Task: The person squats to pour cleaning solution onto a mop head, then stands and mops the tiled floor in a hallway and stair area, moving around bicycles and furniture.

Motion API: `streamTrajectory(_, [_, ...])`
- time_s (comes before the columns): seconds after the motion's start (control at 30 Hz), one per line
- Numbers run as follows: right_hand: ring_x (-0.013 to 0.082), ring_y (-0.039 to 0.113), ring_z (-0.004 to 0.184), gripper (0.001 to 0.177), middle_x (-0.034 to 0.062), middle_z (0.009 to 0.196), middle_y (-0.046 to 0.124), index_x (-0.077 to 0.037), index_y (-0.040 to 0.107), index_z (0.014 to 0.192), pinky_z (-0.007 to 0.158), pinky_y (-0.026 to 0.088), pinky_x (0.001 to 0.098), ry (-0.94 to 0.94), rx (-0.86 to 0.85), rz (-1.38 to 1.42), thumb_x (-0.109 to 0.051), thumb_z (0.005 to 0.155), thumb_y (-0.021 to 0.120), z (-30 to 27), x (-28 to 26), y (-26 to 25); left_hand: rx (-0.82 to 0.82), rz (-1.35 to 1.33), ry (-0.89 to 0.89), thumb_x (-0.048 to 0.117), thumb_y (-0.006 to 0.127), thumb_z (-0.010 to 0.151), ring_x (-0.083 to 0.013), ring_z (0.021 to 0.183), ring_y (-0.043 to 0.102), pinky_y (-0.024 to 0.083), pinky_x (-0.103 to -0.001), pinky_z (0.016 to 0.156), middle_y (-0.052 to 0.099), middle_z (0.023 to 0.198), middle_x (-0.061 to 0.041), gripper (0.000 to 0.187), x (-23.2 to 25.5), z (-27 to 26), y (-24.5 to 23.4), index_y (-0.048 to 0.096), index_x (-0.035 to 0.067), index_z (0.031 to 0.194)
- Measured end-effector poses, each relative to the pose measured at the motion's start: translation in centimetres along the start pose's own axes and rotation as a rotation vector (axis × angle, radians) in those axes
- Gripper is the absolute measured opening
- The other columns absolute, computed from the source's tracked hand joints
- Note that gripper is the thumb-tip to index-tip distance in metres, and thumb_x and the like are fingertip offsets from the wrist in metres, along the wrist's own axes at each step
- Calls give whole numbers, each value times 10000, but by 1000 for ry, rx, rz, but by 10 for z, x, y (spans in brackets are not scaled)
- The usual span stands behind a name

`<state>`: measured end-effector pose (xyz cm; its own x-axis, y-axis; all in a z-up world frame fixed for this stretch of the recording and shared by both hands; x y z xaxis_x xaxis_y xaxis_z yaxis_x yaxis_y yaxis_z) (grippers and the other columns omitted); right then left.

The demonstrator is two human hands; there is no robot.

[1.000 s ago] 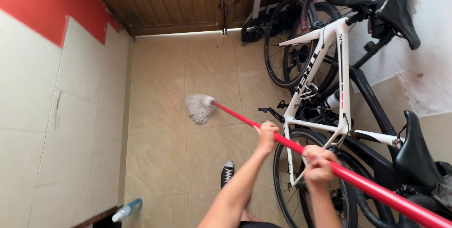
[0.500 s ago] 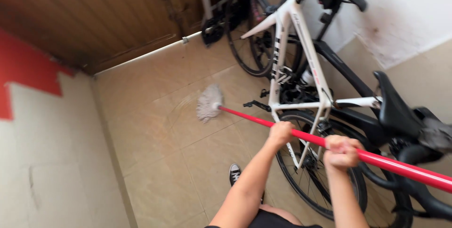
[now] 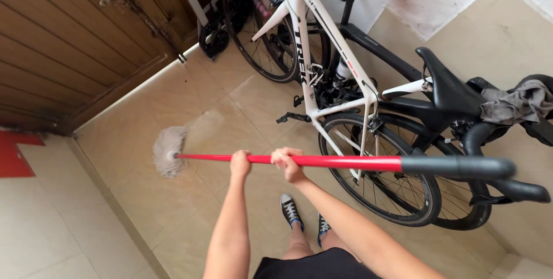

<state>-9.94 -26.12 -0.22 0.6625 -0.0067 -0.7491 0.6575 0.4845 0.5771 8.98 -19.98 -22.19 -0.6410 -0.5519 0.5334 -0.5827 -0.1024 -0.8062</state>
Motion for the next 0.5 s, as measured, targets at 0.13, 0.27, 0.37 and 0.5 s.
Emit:
streamTrajectory(0.13, [229,466,380,453,95,400,447,-106,418,453,433,373,318,26,-88,-23,-4,855,600,-5,12,38,117,-1,-68,39,538,791,-331,980,721,607,-443,917,729,891,-118,301,-45,-18,-15,765,226,856])
streamTrajectory(0.27, [291,512,401,403,146,407,478,-70,454,452,450,402,360,69,-95,-69,-44,825,604,-2,-11,32,182,-56,-69,-16,561,797,-365,984,715,593,-452,924,723,884,-153,291,-20,-38,-14,772,162,886])
streamTrajectory(0.37, [276,491,374,391,136,387,448,-85,409,436,426,383,346,27,-80,-123,-52,788,576,12,-49,10,251,-31,37,-29,618,787,-342,984,705,581,-427,944,726,887,-131,274,29,-45,-3,778,154,914])
streamTrajectory(0.5, [229,408,298,435,94,333,372,-120,359,444,396,320,332,-81,-90,-92,-11,808,571,24,-135,-26,240,-117,74,-6,558,715,-344,853,680,599,-438,809,670,731,-98,223,121,-60,23,684,178,717])
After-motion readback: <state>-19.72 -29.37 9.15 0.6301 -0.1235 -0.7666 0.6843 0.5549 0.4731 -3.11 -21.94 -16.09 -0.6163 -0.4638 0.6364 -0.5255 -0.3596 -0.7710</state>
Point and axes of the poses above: each hand's wrist, its own z-axis towards the middle knuckle, its own y-axis out of the palm, x = y × z, the point moved 10 cm from there along z, towards the middle knuckle
